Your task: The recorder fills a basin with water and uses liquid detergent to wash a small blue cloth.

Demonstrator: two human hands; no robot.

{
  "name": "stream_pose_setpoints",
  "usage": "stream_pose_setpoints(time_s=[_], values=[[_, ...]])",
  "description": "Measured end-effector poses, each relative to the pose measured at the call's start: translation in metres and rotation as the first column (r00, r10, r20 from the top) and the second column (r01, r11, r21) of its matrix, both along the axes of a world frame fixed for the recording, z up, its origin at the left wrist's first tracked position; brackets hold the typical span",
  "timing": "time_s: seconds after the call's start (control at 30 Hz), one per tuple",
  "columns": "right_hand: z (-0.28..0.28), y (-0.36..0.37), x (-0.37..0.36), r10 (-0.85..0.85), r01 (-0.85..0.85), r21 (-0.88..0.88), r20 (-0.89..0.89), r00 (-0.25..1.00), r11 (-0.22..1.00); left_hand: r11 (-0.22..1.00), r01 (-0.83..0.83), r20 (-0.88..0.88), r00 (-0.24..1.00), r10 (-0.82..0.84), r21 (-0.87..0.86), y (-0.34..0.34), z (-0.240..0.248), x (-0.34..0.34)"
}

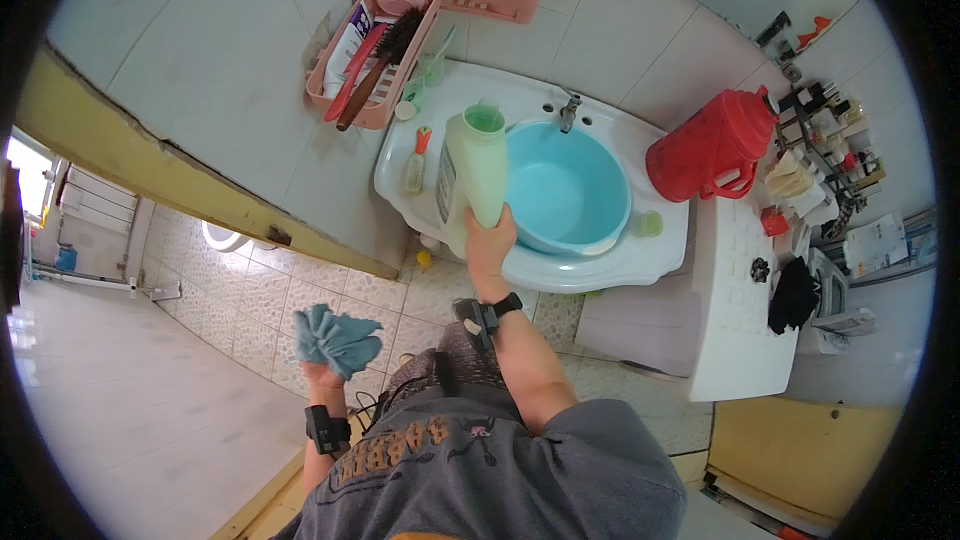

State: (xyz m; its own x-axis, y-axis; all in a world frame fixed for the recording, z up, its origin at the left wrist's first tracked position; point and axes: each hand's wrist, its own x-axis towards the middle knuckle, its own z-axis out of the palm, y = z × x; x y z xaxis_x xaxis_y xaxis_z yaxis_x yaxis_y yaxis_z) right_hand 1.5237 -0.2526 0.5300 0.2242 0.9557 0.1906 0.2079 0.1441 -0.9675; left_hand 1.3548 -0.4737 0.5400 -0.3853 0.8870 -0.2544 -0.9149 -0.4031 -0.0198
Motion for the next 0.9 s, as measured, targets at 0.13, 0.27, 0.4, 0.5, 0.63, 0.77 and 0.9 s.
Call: stream_pose_setpoints(time_s=[0.13,0.27,0.4,0.5,0.63,0.77,0.9], values=[[-0.015,-0.002,-0.013,-0.041,0.04,0.031,0.038,0.998,0.999,0.969,0.242,0.042,0.97,-0.24,-0.048,0.017,-0.008,0.011],[-0.03,-0.002,-0.019,0.009,-0.014,0.066,0.076,0.997,0.998,0.938,0.337,0.118,0.938,-0.327,-0.081,0.041,-0.003,0.028],[-0.033,0.004,-0.022,0.101,-0.102,0.016,0.05,0.994,0.995,0.877,0.48,0.085,0.875,-0.477,-0.02,0.078,-0.02,0.042],[-0.033,0.002,-0.018,0.172,-0.178,0.052,0.107,0.979,0.983,0.789,0.607,0.017,0.791,-0.611,0.099,0.109,-0.011,0.055],[-0.006,-0.006,0.041,0.292,-0.303,0.171,0.086,0.953,0.938,0.813,0.55,-0.07,0.818,-0.57,-0.193,0.128,-0.014,0.054],[-0.007,0.037,0.173,-0.087,0.072,0.107,0.146,0.985,0.992,0.786,0.464,-0.116,0.828,-0.549,-0.408,0.141,0.0,0.068],[-0.04,0.094,0.32,-0.453,0.479,0.054,0.43,0.781,0.876,0.782,0.543,-0.046,0.812,-0.582,-0.307,0.139,-0.022,0.057]])
